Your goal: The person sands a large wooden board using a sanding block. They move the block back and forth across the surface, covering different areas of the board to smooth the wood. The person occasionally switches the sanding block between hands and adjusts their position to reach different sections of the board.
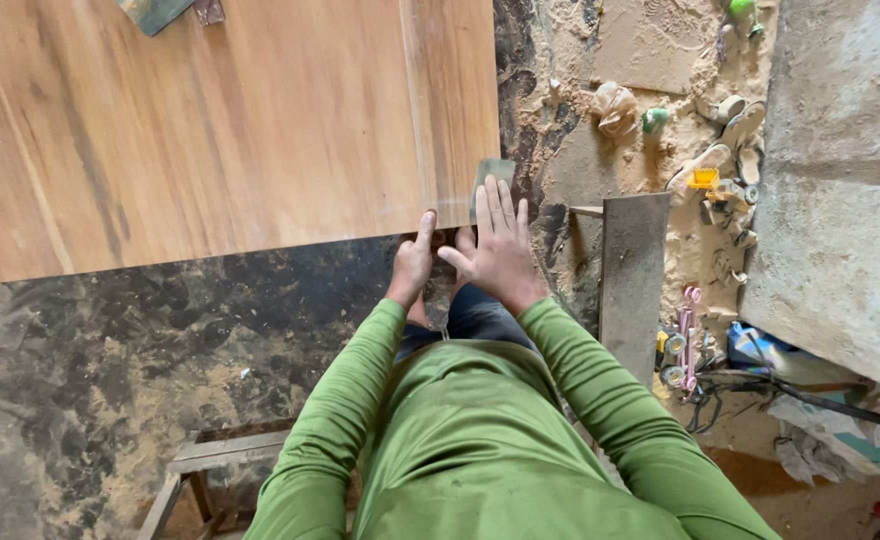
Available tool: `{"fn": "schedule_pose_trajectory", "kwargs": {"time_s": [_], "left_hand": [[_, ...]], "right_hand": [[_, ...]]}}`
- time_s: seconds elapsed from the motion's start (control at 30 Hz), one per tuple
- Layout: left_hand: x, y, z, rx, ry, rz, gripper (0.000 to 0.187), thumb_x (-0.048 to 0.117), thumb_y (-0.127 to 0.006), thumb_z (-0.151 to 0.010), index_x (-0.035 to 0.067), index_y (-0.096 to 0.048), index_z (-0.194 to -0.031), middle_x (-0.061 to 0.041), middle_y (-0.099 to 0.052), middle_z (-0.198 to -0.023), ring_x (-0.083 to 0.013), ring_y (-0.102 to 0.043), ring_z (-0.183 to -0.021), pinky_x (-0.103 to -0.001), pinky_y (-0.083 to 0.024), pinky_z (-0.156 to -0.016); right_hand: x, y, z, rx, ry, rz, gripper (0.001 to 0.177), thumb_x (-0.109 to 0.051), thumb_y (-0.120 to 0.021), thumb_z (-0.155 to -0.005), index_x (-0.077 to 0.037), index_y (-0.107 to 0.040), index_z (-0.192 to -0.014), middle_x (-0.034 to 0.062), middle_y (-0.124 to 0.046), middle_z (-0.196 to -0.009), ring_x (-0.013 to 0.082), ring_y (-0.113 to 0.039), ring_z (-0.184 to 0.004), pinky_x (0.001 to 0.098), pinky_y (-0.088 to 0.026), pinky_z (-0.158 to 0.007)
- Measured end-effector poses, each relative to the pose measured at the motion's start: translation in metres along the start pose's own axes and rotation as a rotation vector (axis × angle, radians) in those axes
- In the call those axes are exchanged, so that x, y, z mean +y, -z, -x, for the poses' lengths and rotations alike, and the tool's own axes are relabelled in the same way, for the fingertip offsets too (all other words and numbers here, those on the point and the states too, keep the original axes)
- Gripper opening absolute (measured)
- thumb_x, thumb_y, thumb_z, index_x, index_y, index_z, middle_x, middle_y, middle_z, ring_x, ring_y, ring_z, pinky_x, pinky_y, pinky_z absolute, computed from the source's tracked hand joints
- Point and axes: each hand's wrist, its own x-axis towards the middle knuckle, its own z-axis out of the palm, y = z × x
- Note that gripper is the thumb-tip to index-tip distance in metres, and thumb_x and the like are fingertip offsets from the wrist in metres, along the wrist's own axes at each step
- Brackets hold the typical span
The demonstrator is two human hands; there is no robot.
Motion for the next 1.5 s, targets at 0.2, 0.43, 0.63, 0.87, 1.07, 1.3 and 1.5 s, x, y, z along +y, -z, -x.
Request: {"fn": "schedule_pose_trajectory", "kwargs": {"time_s": [0.2, 0.43, 0.63, 0.87, 1.07, 1.3, 1.5], "left_hand": [[0.006, -0.002, 0.004, -0.015, -0.043, 0.069, 0.078, 0.068, -0.051, -0.094, -0.006, -0.077, -0.104, -0.017, -0.078, -0.091, -0.0208, -0.07, -0.086, -0.035, -0.054, -0.082], [0.004, -0.003, 0.002, -0.021, -0.029, 0.103, 0.077, 0.066, -0.054, -0.095, -0.006, -0.077, -0.103, -0.014, -0.076, -0.09, -0.0194, -0.068, -0.085, -0.034, -0.054, -0.079], [0.002, -0.002, -0.001, -0.048, -0.011, 0.103, 0.076, 0.067, -0.052, -0.095, -0.005, -0.077, -0.099, -0.014, -0.078, -0.091, -0.0189, -0.072, -0.087, -0.033, -0.056, -0.081], [0.009, -0.001, 0.006, -0.009, 0.006, 0.056, 0.073, 0.065, -0.052, -0.095, -0.003, -0.078, -0.103, -0.017, -0.078, -0.092, -0.0208, -0.071, -0.087, -0.034, -0.055, -0.082], [0.009, 0.001, 0.007, -0.029, -0.008, 0.039, 0.077, 0.066, -0.052, -0.098, -0.008, -0.076, -0.105, -0.018, -0.077, -0.091, -0.0208, -0.068, -0.089, -0.033, -0.053, -0.084], [0.002, -0.002, 0.001, -0.016, 0.024, 0.006, 0.081, 0.066, -0.051, -0.1, -0.012, -0.077, -0.098, -0.021, -0.072, -0.083, -0.0226, -0.065, -0.082, -0.037, -0.053, -0.079], [0.003, -0.004, 0.002, -0.013, -0.203, 0.142, 0.075, 0.067, -0.053, -0.093, -0.004, -0.075, -0.104, -0.014, -0.077, -0.093, -0.0201, -0.07, -0.088, -0.035, -0.053, -0.081]], "right_hand": [[0.011, -0.003, -0.042, 0.016, -0.044, 0.046, 0.113, -0.074, -0.061, -0.091, 0.011, -0.028, -0.158, 0.0278, -0.024, -0.168, 0.0387, -0.018, -0.159, 0.0653, -0.012, -0.125], [0.0, -0.004, -0.001, 0.0, -0.012, 0.049, 0.113, -0.073, -0.061, -0.089, 0.011, -0.029, -0.156, 0.0293, -0.023, -0.166, 0.0401, -0.018, -0.158, 0.0678, -0.014, -0.122], [0.012, 0.001, -0.044, -0.002, -0.061, 0.049, 0.112, -0.073, -0.062, -0.091, 0.011, -0.029, -0.158, 0.0269, -0.023, -0.169, 0.0385, -0.019, -0.159, 0.0679, -0.013, -0.124], [0.004, 0.001, -0.002, -0.037, -0.033, 0.023, 0.113, -0.072, -0.06, -0.089, 0.012, -0.026, -0.157, 0.0287, -0.021, -0.168, 0.0395, -0.016, -0.159, 0.0651, -0.012, -0.125], [0.018, -0.004, -0.057, -0.026, -0.067, 0.071, 0.111, -0.073, -0.058, -0.094, 0.01, -0.025, -0.159, 0.0269, -0.02, -0.169, 0.0375, -0.016, -0.159, 0.0656, -0.011, -0.125], [0.008, -0.016, 0.009, 0.054, 0.08, 0.091, 0.111, -0.074, -0.055, -0.092, 0.012, -0.031, -0.156, 0.0287, -0.022, -0.168, 0.0396, -0.02, -0.159, 0.068, -0.014, -0.124], [0.008, -0.014, 0.003, 0.002, 0.055, 0.16, 0.105, -0.074, -0.053, -0.092, 0.009, -0.038, -0.154, 0.025, -0.03, -0.166, 0.0348, -0.026, -0.157, 0.0697, -0.015, -0.122]]}}
